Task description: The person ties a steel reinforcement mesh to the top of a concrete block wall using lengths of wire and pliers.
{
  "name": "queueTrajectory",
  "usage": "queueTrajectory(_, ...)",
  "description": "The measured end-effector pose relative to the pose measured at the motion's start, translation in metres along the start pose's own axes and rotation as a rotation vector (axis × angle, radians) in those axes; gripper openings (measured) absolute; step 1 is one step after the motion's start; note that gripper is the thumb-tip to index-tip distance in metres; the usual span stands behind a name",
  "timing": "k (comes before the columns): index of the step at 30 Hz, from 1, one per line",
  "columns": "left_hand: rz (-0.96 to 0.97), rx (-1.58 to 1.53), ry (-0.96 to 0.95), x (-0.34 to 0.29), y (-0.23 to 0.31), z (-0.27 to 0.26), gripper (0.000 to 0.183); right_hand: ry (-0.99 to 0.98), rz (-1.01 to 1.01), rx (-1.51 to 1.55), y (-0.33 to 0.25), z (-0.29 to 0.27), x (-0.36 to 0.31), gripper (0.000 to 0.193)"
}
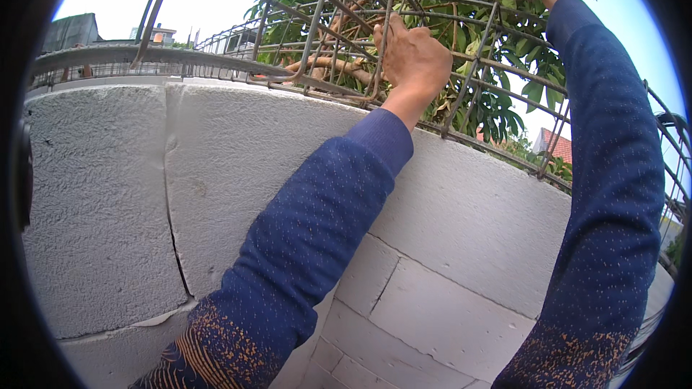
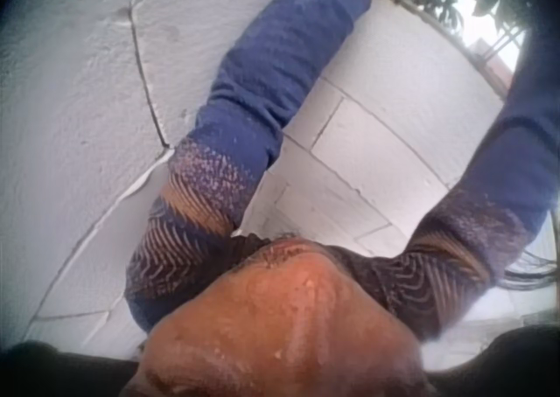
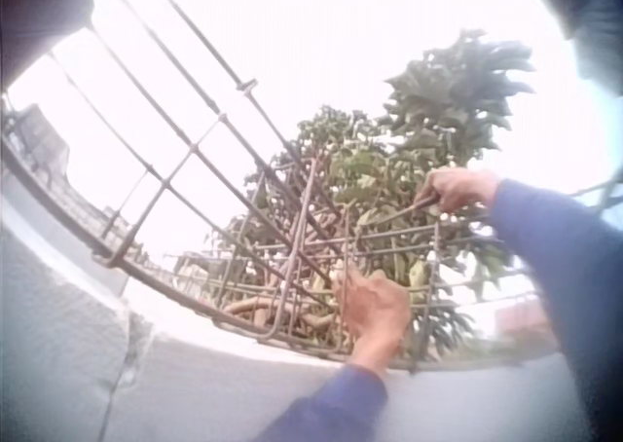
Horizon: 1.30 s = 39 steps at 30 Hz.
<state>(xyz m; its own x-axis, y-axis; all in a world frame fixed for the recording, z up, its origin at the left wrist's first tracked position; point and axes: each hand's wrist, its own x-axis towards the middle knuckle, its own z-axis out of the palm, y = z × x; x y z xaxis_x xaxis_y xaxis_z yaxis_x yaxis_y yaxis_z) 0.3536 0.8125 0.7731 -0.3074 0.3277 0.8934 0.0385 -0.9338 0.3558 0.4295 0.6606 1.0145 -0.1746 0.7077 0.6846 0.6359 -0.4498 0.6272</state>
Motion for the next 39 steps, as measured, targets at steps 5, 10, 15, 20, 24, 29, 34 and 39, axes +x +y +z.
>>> queueTrajectory(5, 0.026, -0.025, 0.043, 0.001, -0.001, 0.001, 0.023, 0.015, -0.034, 0.058, 0.001, -0.001, -0.006, 0.065)
queueTrajectory(10, 0.016, -0.009, 0.044, 0.002, -0.003, 0.004, 0.021, -0.007, 0.013, 0.004, -0.007, -0.001, -0.006, 0.066)
queueTrajectory(15, -0.018, -0.016, -0.054, 0.000, 0.001, -0.005, 0.026, -0.041, 0.042, 0.045, -0.009, 0.004, -0.010, 0.067)
queueTrajectory(20, 0.012, 0.007, -0.066, 0.002, 0.002, -0.009, 0.028, -0.019, 0.031, 0.071, -0.003, 0.005, -0.008, 0.068)
queueTrajectory(24, 0.008, -0.007, -0.071, 0.003, -0.001, -0.010, 0.028, -0.010, 0.065, 0.107, -0.009, 0.010, -0.009, 0.068)
queueTrajectory(29, 0.019, -0.009, -0.076, 0.001, 0.002, -0.007, 0.029, -0.015, 0.047, 0.137, 0.003, 0.016, -0.010, 0.065)
queueTrajectory(34, 0.023, 0.070, 0.035, 0.005, -0.005, -0.001, 0.025, -0.133, 0.092, 0.276, -0.034, -0.012, -0.023, 0.057)
queueTrajectory(39, 0.018, 0.101, -0.003, 0.004, -0.002, 0.000, 0.026, -0.137, 0.101, 0.226, -0.042, -0.021, -0.031, 0.059)
